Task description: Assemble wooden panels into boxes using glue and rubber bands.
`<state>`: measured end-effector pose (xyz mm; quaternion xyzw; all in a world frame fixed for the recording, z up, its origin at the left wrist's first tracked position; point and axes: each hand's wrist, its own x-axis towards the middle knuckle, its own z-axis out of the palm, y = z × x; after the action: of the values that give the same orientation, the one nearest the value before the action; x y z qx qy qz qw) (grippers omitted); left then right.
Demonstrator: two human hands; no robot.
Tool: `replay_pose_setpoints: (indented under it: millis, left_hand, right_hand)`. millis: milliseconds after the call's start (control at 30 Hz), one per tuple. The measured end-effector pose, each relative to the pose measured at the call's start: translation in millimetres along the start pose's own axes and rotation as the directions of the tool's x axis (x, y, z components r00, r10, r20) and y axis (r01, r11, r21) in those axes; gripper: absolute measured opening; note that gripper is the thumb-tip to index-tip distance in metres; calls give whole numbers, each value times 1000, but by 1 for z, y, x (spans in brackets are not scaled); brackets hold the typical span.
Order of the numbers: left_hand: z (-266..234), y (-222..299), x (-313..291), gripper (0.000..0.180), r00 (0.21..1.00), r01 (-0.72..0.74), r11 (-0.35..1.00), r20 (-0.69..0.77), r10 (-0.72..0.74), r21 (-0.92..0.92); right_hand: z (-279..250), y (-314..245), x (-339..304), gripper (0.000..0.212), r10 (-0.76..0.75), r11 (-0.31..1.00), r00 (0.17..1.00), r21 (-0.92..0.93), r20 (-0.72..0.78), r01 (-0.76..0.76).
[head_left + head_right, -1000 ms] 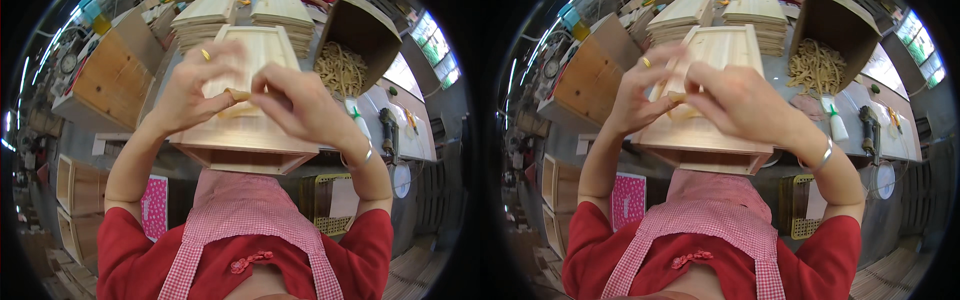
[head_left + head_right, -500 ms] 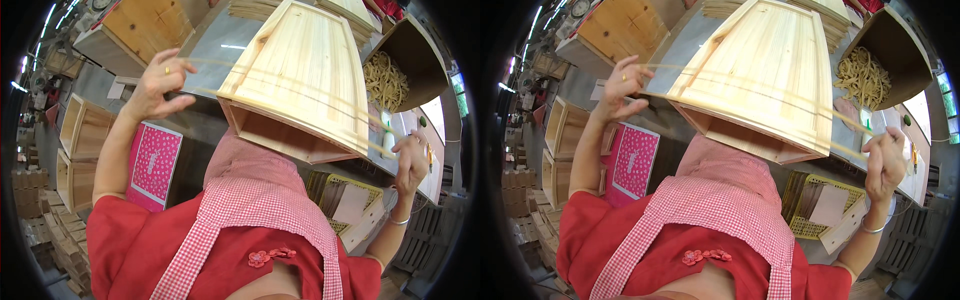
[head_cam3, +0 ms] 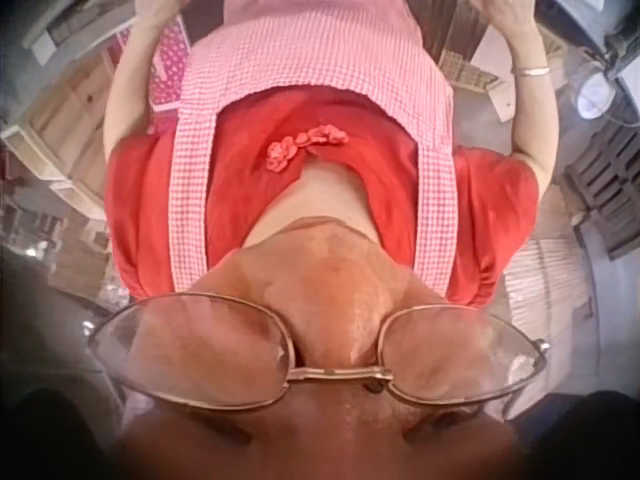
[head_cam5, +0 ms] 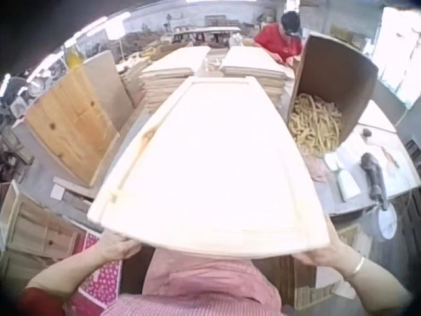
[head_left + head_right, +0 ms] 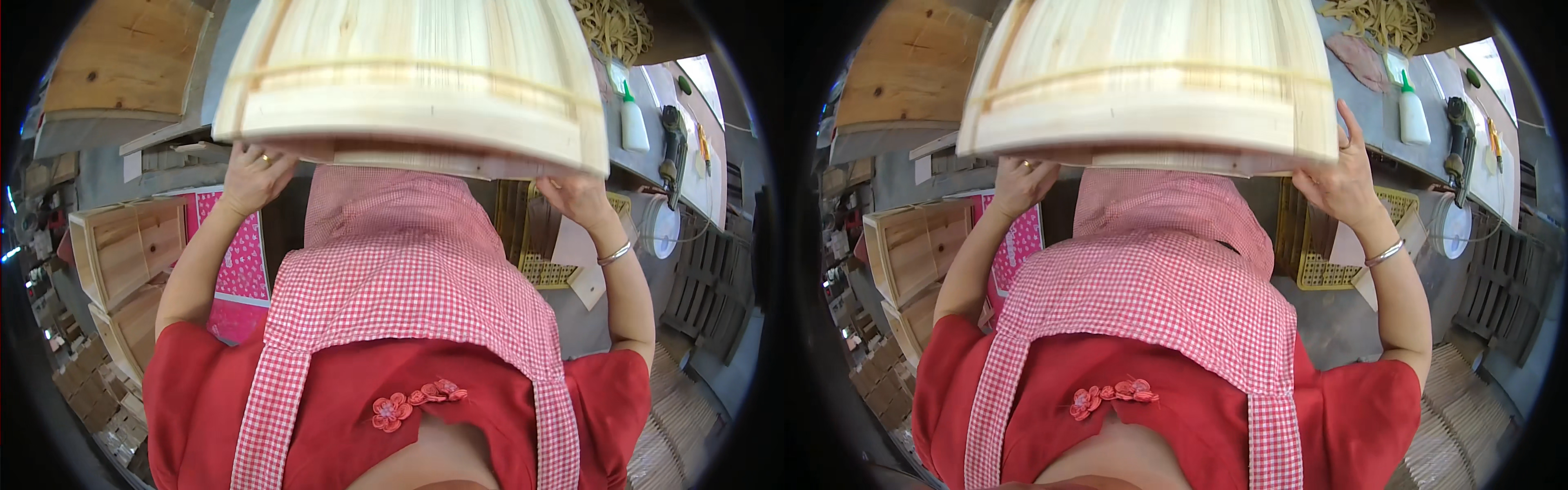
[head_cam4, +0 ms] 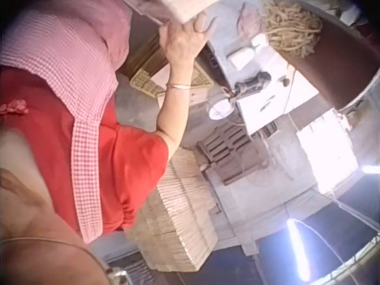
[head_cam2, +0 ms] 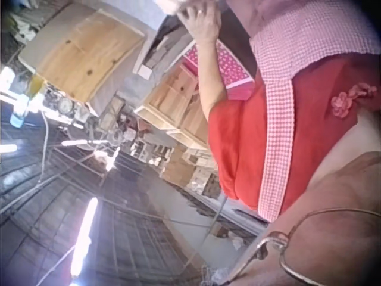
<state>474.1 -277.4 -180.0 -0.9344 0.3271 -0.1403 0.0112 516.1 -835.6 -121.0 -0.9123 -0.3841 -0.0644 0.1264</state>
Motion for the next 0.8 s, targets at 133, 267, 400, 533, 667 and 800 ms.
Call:
replay_pose_setpoints:
  millis: [133,267,400,533,667,800]
  left_hand:
    - [13,10,-7,49,992,-124,991,40,122,51]
    - [40,-23,27,51,944,185,978,293,-151,-91]
    - [38,-40,49,42,998,46,988,33,-52,149]
    - [11,-24,61,20,910,63,998,411,-60,8]
    - [-50,-20,64,23,970,-158,986,-178,166,60]
    - [-138,4,80,27,757,235,971,-620,-208,-38]
  right_hand:
    - [22,-10,-7,35,-101,957,991,-263,84,120]
    - [32,37,55,47,-218,913,955,-387,-201,127]
    - [41,48,96,39,-180,980,897,-151,-405,129]
    - [29,27,96,34,-107,992,862,2,-495,125]
    - [24,35,105,38,38,973,907,224,-419,63]
    - [31,56,105,43,119,932,932,363,-343,15]
